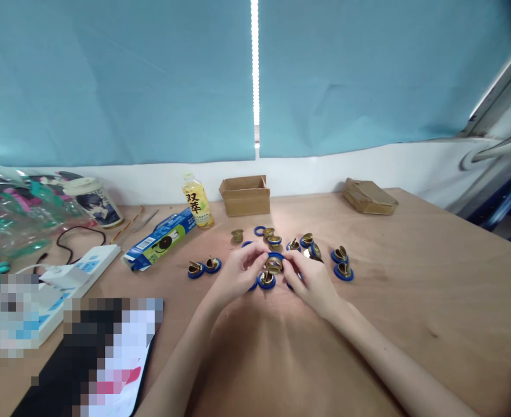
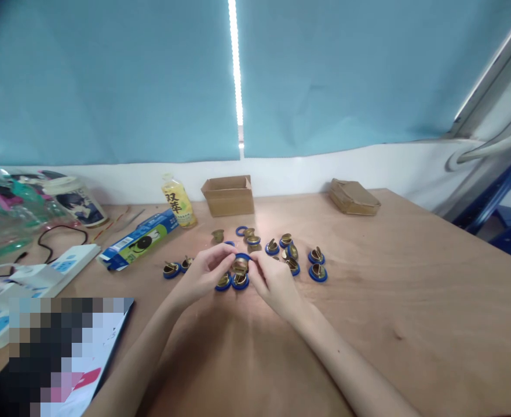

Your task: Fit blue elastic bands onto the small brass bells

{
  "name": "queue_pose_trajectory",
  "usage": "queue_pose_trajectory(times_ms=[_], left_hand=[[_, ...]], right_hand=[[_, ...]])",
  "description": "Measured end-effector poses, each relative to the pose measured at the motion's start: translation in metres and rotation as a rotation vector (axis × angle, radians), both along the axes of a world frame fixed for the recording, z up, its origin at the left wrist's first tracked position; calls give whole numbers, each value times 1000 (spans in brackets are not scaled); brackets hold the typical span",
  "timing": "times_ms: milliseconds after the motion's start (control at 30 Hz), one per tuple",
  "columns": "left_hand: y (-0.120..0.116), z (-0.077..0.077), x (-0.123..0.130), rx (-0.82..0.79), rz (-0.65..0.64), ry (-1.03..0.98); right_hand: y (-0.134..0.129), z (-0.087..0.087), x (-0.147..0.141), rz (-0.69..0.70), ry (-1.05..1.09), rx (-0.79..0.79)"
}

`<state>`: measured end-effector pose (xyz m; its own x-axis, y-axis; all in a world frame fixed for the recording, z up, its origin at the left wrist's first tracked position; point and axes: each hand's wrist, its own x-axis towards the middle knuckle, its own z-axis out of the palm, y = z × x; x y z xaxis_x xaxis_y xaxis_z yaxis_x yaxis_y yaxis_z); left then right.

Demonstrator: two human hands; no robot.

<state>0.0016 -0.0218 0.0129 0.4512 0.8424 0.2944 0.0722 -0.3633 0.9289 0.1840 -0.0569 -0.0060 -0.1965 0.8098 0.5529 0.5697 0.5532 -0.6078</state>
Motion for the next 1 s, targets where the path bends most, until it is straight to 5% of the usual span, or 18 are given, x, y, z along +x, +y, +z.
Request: queue_pose_trajectory(times_ms=[300, 567, 833, 1000], left_hand=[[5, -13, 1, 31, 107, -15], [-1, -8, 7, -39, 14, -137], [3, -9, 2, 43, 86, -58], [21, -5, -21, 95, 401, -152]], right_hand=[[1, 1, 2, 46, 19, -37], [2, -4, 1, -15, 77, 50], [1, -6, 0, 49, -46, -50], [7, 1, 13, -122, -1, 24]])
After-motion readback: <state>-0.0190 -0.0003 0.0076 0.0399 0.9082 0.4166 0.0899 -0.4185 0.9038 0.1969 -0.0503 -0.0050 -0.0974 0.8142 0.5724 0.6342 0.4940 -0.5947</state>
